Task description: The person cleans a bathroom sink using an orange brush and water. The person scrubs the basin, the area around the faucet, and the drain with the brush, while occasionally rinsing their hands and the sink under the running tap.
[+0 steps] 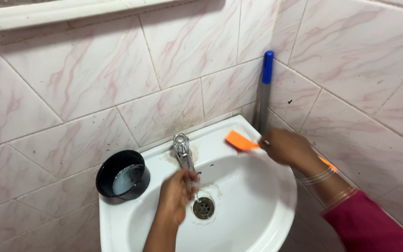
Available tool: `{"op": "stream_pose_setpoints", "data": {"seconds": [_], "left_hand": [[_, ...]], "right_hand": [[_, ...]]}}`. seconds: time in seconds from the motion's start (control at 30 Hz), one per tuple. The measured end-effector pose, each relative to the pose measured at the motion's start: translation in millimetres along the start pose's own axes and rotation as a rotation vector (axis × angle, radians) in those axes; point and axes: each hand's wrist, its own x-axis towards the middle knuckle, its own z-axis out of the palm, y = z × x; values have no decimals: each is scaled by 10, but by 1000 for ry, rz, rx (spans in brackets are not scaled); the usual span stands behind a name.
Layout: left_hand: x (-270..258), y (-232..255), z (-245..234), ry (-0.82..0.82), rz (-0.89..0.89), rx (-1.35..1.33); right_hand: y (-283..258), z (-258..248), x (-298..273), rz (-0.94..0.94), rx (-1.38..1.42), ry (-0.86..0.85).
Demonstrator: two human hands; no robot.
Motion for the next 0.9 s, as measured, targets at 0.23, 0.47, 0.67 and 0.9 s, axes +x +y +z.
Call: {"op": "stream_pose_setpoints", "data": {"seconds": [0.23,0.47,0.67,0.9], "left_hand": [[448,-572,-326,223,-290,-372],[781,-641,-352,274,-243,-383],[908,-633,-168,268,-256,-343],[874,-584,-106,178,-288,-308]], "right_hand": [[-5,-22,-67,74,-35,96],[105,88,-256,6,-42,57],[89,-103,-52,107,-39,106],[380,-198,-702,106,-261,64]]}}
